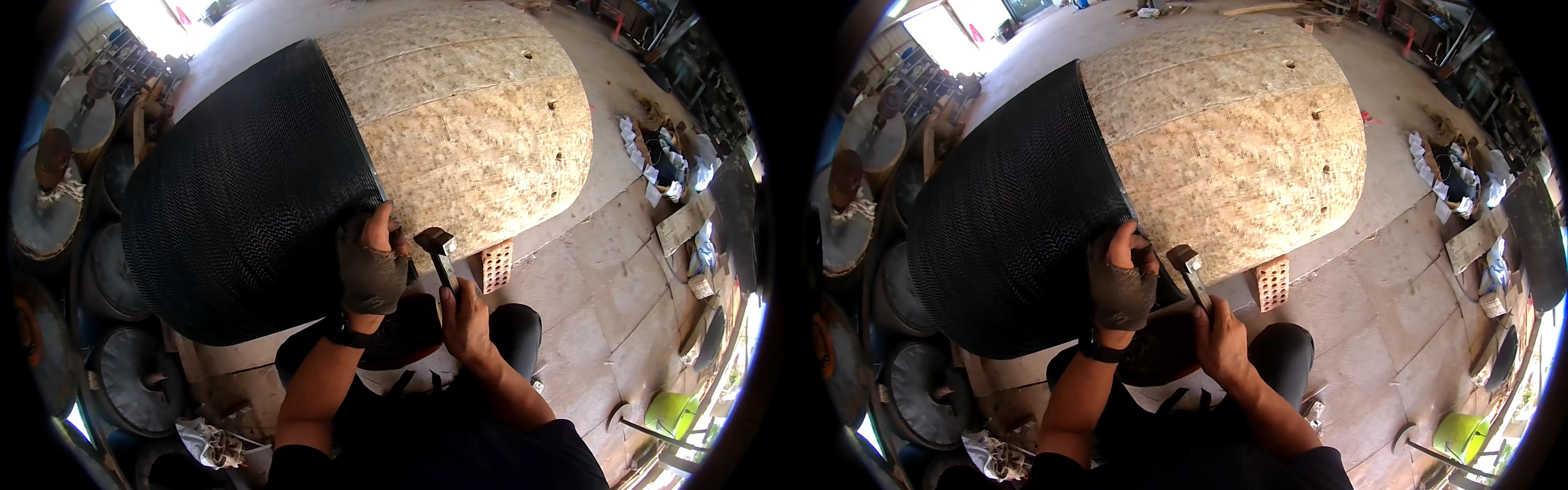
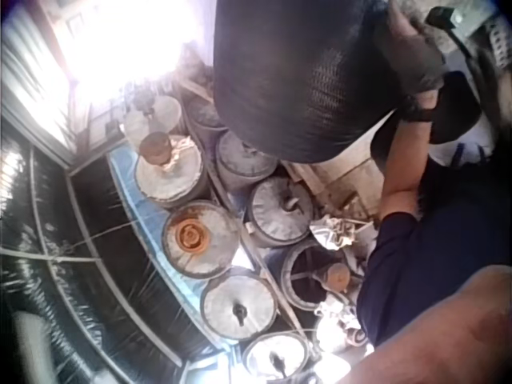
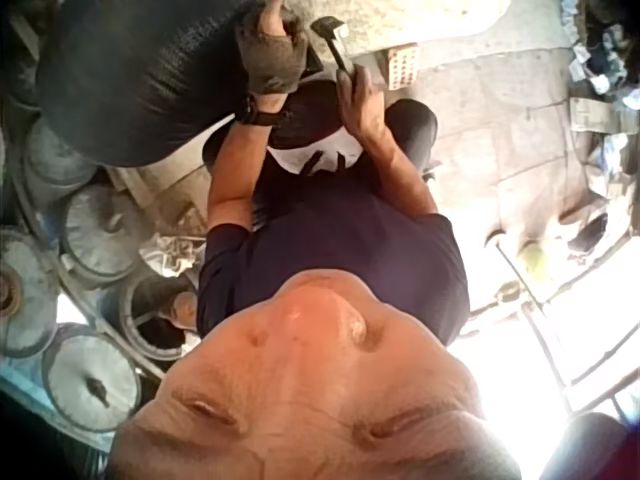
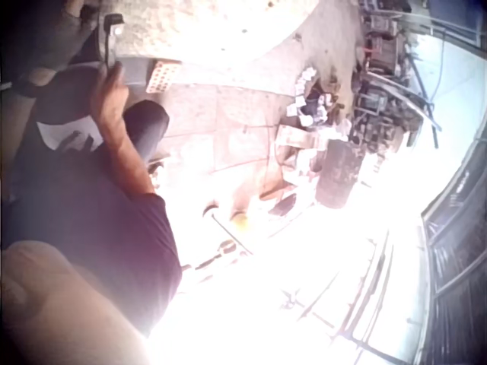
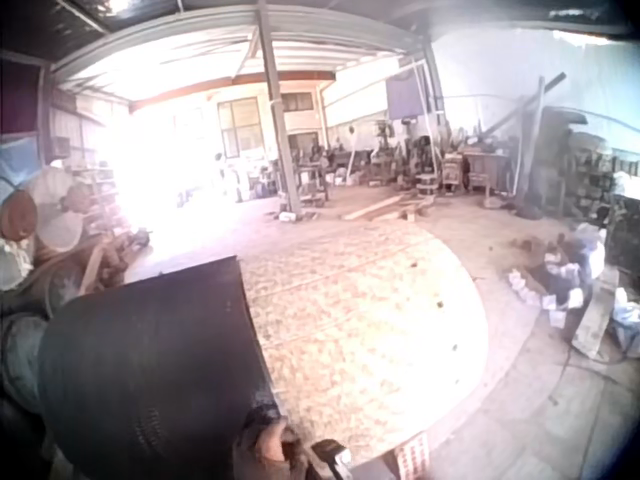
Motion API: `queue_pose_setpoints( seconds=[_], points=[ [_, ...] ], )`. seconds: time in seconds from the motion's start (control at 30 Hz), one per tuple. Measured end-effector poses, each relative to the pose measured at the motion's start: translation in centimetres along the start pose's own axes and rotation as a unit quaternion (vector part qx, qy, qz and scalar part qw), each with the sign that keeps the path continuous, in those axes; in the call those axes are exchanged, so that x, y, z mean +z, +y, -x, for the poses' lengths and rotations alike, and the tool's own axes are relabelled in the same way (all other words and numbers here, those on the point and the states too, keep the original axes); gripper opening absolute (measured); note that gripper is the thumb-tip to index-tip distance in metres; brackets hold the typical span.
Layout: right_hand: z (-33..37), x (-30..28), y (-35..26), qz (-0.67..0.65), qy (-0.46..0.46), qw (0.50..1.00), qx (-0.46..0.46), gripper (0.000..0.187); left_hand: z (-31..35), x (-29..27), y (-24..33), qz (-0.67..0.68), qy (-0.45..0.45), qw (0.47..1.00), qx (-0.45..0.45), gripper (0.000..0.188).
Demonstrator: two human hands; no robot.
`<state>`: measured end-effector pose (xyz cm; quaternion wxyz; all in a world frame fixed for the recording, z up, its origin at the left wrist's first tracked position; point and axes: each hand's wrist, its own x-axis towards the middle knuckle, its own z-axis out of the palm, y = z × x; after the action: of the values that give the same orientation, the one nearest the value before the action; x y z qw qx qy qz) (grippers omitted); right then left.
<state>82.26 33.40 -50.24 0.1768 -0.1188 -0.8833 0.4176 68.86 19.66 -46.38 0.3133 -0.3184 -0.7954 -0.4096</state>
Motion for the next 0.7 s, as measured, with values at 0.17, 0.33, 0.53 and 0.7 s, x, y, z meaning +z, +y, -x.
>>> queue_pose_setpoints(
  seconds=[0.17,0.33,0.53,0.7],
  points=[
    [-1.1,-0.3,-1.6,0.003,0.003,1.000,-0.008,0.025,0.3,0.5,-0.7,0.046,0.016,0.998,-0.039,0.066],
    [-1.3,-0.3,-1.5,-0.011,0.002,1.000,-0.023,0.025,0.0,0.3,-0.6,0.038,0.004,0.998,-0.045,0.064],
    [-1.4,-0.1,-1.7,-0.020,0.011,0.999,-0.049,0.027,0.0,1.2,0.1,-0.023,0.009,0.999,-0.044,0.064],
    [-2.3,-0.2,-1.7,0.050,-0.026,0.997,-0.045,0.026,-0.5,1.2,0.3,-0.039,0.019,0.999,-0.010,0.067]
  ],
)
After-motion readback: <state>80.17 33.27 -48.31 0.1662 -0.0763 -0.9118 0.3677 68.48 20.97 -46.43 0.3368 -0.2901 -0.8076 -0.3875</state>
